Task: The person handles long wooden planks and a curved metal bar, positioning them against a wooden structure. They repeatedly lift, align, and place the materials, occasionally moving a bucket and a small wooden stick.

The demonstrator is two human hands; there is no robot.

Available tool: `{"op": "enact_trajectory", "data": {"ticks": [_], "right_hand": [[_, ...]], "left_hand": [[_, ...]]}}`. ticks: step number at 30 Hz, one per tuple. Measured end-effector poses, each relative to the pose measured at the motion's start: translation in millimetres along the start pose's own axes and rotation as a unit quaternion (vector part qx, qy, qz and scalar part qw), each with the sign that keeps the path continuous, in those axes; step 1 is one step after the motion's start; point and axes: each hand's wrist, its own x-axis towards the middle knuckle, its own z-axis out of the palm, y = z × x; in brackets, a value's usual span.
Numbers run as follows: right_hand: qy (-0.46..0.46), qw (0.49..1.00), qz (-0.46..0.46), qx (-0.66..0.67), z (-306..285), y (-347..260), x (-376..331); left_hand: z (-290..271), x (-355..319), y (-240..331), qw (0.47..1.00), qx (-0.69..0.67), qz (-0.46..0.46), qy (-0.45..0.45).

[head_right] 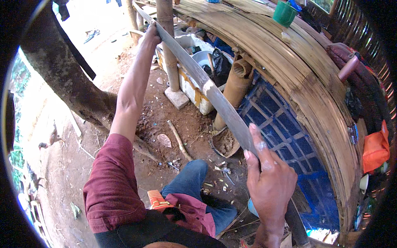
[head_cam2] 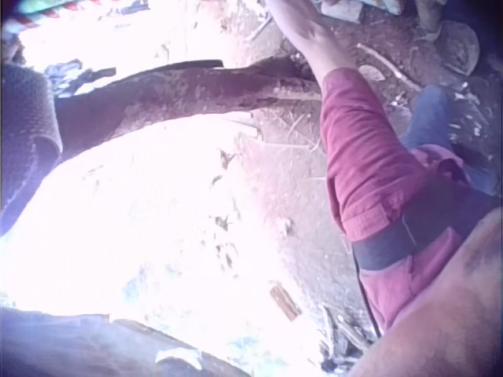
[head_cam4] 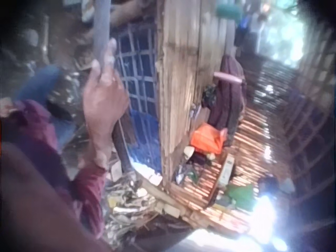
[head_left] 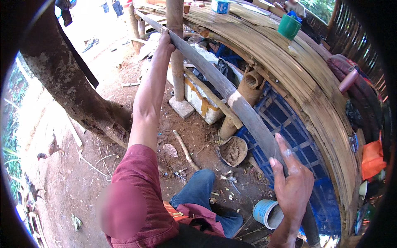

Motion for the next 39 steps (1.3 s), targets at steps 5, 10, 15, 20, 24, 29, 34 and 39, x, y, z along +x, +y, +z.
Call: {"op": "enact_trajectory", "data": {"ticks": [5,10,15,20,24,29,34,39], "right_hand": [[-0.097,0.986,0.115,0.068,-3,20,-20],[-0.104,0.992,0.021,0.064,18,42,-34],[-0.102,0.994,0.042,0.009,40,43,-53],[-0.087,0.994,0.028,0.068,60,57,-36],[-0.100,0.983,0.010,0.150,91,75,-46],[-0.128,0.971,0.027,0.198,127,82,-59],[-0.111,0.966,-0.014,0.233,145,72,-73],[-0.156,0.974,0.015,0.162,115,68,-79]], "left_hand": [[-8,-15,-13,0.999,-0.022,0.001,-0.025],[-52,-3,-25,0.999,-0.015,0.028,0.006],[-46,-20,-32,0.999,0.036,0.033,0.006],[-57,3,-36,0.996,0.077,0.030,0.026],[-79,-19,-64,0.993,0.113,0.030,-0.002],[-125,-130,-119,0.994,0.069,-0.081,-0.010],[-99,-194,-107,0.973,-0.125,-0.125,-0.145],[-67,-197,-109,0.993,-0.051,-0.096,-0.050]]}}
